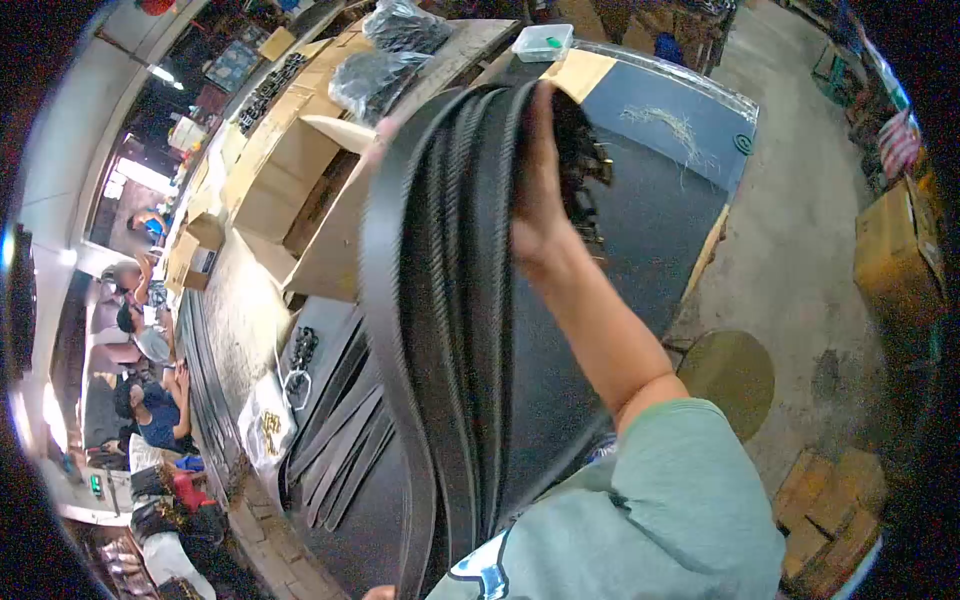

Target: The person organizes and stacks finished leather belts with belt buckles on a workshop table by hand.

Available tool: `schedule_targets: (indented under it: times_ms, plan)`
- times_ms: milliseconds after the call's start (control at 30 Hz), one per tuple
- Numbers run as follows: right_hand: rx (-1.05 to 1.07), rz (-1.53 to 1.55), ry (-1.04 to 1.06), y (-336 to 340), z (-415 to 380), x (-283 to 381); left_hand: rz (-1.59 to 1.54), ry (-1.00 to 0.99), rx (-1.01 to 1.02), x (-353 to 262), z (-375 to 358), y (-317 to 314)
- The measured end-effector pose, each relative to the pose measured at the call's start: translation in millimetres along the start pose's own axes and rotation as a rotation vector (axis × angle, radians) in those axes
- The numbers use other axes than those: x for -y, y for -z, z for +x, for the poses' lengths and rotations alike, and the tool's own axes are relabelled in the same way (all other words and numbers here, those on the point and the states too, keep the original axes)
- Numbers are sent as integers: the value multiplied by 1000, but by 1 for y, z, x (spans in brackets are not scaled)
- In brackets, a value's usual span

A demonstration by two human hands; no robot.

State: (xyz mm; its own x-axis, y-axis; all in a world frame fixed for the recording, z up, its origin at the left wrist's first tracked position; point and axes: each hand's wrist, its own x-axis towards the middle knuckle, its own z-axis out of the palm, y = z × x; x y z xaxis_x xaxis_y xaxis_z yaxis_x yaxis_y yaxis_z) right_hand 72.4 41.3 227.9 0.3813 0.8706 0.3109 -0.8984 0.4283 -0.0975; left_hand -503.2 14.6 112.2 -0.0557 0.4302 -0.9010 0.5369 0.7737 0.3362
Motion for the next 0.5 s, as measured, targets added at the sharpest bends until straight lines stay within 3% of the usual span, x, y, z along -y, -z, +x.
schedule_targets:
  times_ms: [167,267,300,367,500]
  plan:
    - [135,-144,74,39,48,78,375,145,-5,-62,41,35]
    - [-21,-388,192,58,74,116,625,198,-19,-121,73,52]
    - [128,-257,43,57,76,118,692,210,-23,-140,83,56]
    - [-236,-422,367,95,88,128,781,239,-28,-167,98,62]
    - [-335,-248,397,146,55,72,841,300,-20,-176,114,80]
